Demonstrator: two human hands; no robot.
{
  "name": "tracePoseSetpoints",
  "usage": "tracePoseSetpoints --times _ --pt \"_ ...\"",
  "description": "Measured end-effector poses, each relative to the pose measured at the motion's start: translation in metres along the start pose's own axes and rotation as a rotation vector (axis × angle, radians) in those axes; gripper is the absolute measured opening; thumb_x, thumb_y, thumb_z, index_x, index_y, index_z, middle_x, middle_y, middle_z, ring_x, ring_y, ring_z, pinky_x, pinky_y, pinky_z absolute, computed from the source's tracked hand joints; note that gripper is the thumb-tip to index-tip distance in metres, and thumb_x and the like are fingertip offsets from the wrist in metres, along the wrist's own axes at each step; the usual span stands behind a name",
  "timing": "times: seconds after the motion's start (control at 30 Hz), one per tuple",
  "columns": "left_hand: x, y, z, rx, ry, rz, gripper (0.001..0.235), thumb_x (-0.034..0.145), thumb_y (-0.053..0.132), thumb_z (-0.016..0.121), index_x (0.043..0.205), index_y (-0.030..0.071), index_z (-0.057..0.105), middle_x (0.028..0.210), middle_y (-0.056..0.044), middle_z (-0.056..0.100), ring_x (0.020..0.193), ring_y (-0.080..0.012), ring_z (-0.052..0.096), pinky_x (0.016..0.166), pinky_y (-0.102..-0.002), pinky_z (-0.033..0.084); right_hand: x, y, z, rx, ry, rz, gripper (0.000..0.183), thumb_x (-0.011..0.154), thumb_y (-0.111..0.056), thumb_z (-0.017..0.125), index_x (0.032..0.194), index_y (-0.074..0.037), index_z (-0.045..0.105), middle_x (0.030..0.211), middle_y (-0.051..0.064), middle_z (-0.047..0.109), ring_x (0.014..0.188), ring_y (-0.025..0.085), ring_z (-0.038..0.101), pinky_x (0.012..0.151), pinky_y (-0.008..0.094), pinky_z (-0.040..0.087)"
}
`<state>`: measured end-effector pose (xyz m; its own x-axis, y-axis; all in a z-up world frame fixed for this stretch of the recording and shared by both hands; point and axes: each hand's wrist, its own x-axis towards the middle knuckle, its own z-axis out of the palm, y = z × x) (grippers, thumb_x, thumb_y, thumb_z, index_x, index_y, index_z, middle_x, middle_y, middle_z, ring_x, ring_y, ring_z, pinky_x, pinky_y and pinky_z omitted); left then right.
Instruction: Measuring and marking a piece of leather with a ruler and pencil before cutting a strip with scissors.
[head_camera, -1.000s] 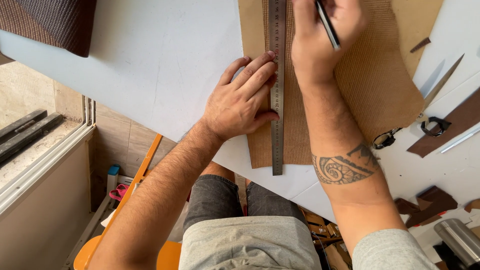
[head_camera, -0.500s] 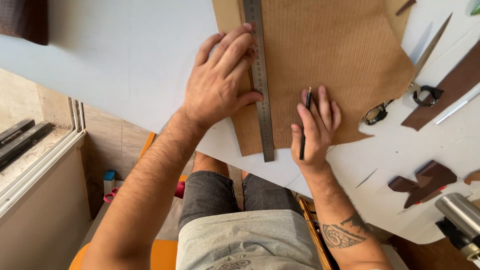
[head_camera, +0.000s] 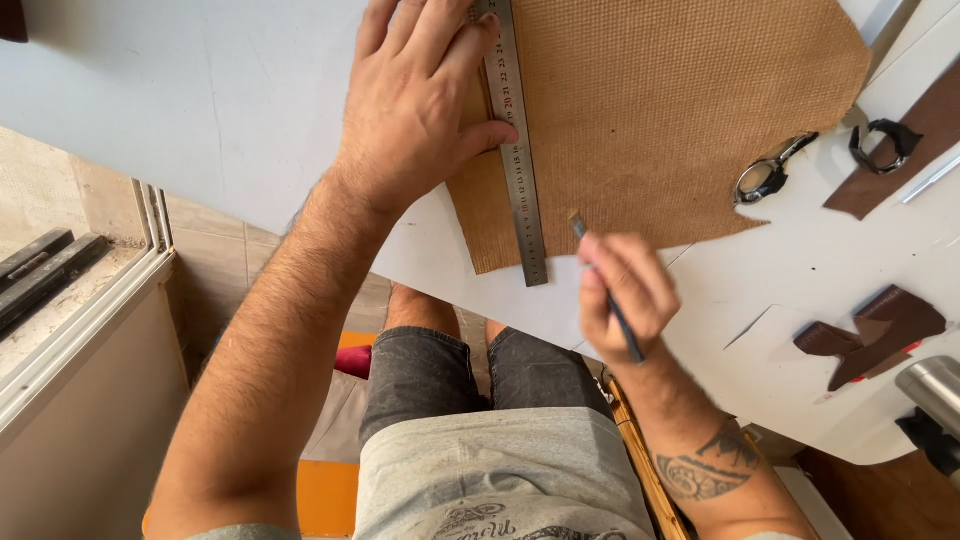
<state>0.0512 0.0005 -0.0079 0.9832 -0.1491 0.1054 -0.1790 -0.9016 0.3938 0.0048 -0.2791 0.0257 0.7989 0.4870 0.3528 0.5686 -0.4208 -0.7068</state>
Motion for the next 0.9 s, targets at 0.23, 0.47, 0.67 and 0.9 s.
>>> tracePoseSetpoints --times 0.23,0.47,0.67,0.9 --pt "-0.002 0.001 0.001 0.028 0.018 -0.012 0.093 0.064 0.073 0.101 0.124 0.012 0.064 0.124 -0.001 0.058 0.108 -0.0233 0.055 0.096 -0.040 0.041 -0.017 -0.041 0.015 0.004 -0.065 -0.034 0.013 0.097 -0.002 0.065 0.091 0.010 0.065 0.079 0.021 0.066 0.063 0.031 0.064 0.058 0.038 0.058" --pt "-0.004 -0.003 0.007 0.014 0.019 -0.017 0.096 0.065 0.072 0.100 0.131 0.014 0.062 0.122 -0.001 0.061 0.106 -0.0250 0.056 0.090 -0.040 0.042 -0.016 -0.043 0.024 -0.088 -0.072 -0.096 0.005 0.093 0.010 0.064 0.092 0.009 0.068 0.082 0.016 0.060 0.059 0.026 0.055 0.053 0.035 0.050" --pt "-0.007 -0.005 0.014 0.025 0.017 -0.031 0.093 0.067 0.077 0.096 0.130 0.017 0.062 0.118 0.001 0.063 0.103 -0.0234 0.058 0.087 -0.039 0.043 -0.012 -0.044 0.027 -0.121 -0.080 -0.089 0.007 0.096 0.007 0.062 0.091 0.009 0.067 0.080 0.016 0.058 0.061 0.027 0.055 0.055 0.037 0.049" --pt "-0.007 -0.005 0.012 0.032 0.011 -0.030 0.092 0.068 0.076 0.095 0.130 0.017 0.062 0.116 0.001 0.062 0.102 -0.0235 0.058 0.087 -0.039 0.043 -0.010 -0.047 0.031 -0.121 -0.080 -0.091 0.007 0.095 0.008 0.062 0.091 0.010 0.067 0.080 0.016 0.058 0.061 0.026 0.054 0.054 0.037 0.048"
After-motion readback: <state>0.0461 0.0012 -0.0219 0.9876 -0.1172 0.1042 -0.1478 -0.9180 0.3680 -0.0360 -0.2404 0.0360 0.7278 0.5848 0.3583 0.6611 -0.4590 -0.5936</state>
